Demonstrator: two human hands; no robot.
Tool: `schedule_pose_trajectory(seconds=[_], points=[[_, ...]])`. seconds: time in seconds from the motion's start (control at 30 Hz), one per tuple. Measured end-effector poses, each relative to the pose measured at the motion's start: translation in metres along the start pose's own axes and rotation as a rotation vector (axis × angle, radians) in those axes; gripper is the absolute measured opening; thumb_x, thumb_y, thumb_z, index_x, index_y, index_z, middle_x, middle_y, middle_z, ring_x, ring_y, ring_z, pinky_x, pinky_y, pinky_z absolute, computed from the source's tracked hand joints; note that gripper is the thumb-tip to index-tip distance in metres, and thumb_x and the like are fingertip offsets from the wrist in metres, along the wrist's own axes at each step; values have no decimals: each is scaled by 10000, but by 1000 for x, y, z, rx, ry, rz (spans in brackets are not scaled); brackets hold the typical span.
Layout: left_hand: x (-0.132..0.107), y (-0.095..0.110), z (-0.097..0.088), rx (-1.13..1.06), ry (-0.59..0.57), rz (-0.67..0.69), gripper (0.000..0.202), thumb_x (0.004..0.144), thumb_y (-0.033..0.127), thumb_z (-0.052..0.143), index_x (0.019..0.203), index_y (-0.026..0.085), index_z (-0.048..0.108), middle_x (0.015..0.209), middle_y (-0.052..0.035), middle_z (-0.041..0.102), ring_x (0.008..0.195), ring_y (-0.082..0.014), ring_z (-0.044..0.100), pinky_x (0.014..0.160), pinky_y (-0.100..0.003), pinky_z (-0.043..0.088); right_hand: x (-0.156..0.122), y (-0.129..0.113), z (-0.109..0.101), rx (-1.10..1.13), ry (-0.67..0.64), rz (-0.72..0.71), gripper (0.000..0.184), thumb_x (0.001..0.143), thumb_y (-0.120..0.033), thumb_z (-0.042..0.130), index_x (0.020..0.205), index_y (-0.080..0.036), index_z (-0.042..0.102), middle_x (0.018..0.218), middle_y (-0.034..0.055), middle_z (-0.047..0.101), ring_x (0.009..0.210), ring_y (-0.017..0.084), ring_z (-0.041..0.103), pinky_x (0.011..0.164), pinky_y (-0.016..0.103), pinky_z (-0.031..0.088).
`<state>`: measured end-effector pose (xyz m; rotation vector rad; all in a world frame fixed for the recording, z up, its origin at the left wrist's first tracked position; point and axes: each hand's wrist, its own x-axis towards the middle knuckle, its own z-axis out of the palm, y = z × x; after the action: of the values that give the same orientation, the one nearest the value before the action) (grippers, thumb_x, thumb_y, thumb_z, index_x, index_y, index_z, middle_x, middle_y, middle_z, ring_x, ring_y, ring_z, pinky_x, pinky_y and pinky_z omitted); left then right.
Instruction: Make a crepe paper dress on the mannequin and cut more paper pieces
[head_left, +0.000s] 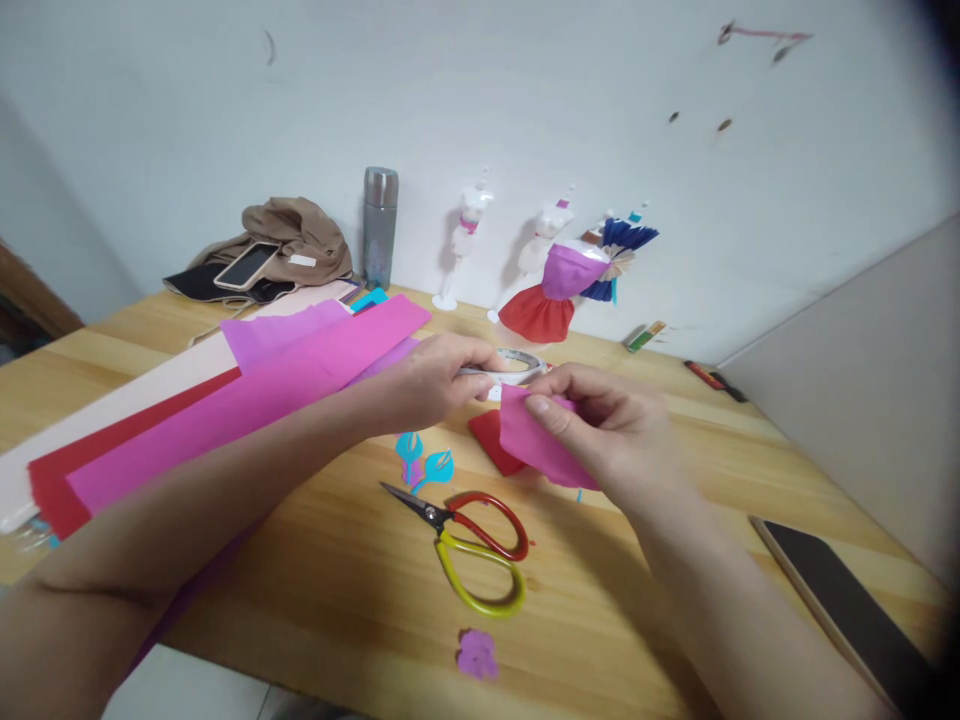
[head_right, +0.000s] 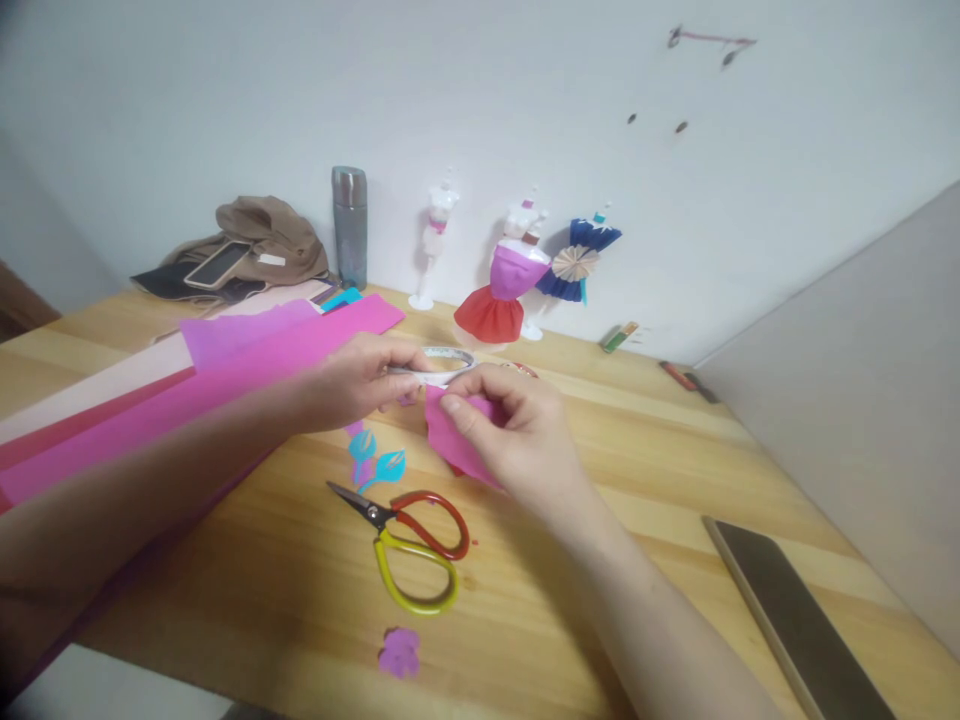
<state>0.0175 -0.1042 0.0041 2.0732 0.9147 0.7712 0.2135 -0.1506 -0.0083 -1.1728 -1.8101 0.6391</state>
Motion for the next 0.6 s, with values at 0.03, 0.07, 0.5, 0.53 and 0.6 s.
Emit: schedule_pose_trajectory(seconds=[0.03,0.07,0.5,0.53,0.6], points=[[0,-1,0,9,2,10,149,826,136,533,821,168,678,691,35,578,658,-103,488,620,-227,369,0,0,0,7,9,9,267,853,-458,667,717,-229,644,635,32,606,580,164,550,479,285,415],[0,-1,1,18,1,18,146,830,143,537,823,167,681,701,34,584,669,-106,493,628,-229,372,1,1,1,9,21,17,265,848,-462,672,722,-230,647,642,35,610,596,169,563,475,282,414],[-1,-4,2,88,-37,81,184,865,155,518,893,168,700,847,-4,700,846,-148,608,785,-262,447,1,1,6,-39,38,12,230,833,-438,678,723,-236,662,637,40,625,628,191,587,493,296,432],[-2,-4,2,92,-35,82,186,864,151,520,897,168,702,852,-5,704,843,-148,610,785,-263,449,1,1,6,-55,49,8,232,832,-434,675,717,-233,659,638,38,625,626,186,584,496,293,428],[-2,-5,3,105,-22,87,182,861,148,526,888,169,704,845,-5,707,831,-147,609,776,-260,451,0,2,6,-93,66,-6,234,839,-420,668,708,-227,654,646,36,628,621,177,574,507,290,421]])
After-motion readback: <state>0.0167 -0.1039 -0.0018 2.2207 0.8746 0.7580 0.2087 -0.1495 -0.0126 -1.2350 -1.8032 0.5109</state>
